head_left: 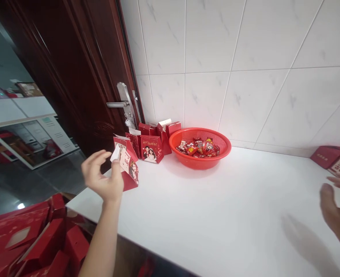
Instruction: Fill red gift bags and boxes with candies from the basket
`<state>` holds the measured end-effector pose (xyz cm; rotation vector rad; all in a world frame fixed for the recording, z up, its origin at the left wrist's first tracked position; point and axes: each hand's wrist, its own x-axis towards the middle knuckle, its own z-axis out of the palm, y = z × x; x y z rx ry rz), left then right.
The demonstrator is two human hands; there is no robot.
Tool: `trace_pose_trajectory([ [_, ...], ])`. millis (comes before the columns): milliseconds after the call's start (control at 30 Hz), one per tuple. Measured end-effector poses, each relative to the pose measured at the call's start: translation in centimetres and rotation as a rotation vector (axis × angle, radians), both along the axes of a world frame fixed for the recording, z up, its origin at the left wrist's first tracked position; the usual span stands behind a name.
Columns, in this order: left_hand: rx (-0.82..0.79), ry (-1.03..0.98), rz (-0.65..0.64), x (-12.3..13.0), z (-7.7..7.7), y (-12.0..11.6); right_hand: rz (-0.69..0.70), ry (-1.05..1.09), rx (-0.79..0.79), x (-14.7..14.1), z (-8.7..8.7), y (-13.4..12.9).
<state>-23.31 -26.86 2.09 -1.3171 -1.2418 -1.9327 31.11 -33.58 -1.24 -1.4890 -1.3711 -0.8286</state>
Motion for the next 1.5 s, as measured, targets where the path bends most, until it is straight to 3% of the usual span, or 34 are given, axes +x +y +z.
trace_pose_trajectory([
  [100,-0.115,-0.164,0.073,-1.9,-0.2,0.1,0.013,-0.181,0.073,-1.5,-0.4,1.8],
  [267,-0.333,-0.414,-0.035,-2.9,-0.6,1.2,0.062,-0.347,0.116,-4.2,-0.5,1.9],
  [367,-0.320,-0.431,-0.044,-2.4,-0.5,1.5,0.148,-0.362,0.081,-5.0,-1.0,2.0],
  [533,-0.227,-0.364,-0.125,-0.3,0.0,1.4,0.252,-0.396,-0.025,-5.7,-2.5,2.6],
  [700,-0.329,-0.304,-0.377,3.2,0.6,1.4,0.313,-0.431,-0.082,-6.5,-3.3,3.1],
  [833,-0.359,-0.274,-0.584,7.0,1.0,2.0,0.414,-0.412,-0.111,-8.7,-2.9,4.0],
  [933,-0.396,-0.236,-0.757,10.3,1.1,2.4,0.600,-0.295,-0.149,-12.4,-1.8,4.8],
  [1067,-0.421,-0.195,-0.906,13.9,0.8,2.9,0.887,-0.052,-0.315,-17.9,-0.1,5.6],
  [1233,-0.443,-0.205,-0.980,14.9,0.2,3.9,0.996,0.297,-0.352,-20.8,1.0,6.4],
  [1367,-0.495,-0.182,-1.034,14.0,-0.4,4.1,1.029,0.510,-0.391,-20.8,0.0,6.8],
  [1500,-0.595,-0.148,-1.055,12.7,-1.2,4.0,0.979,0.732,-0.464,-20.8,-2.6,6.8],
])
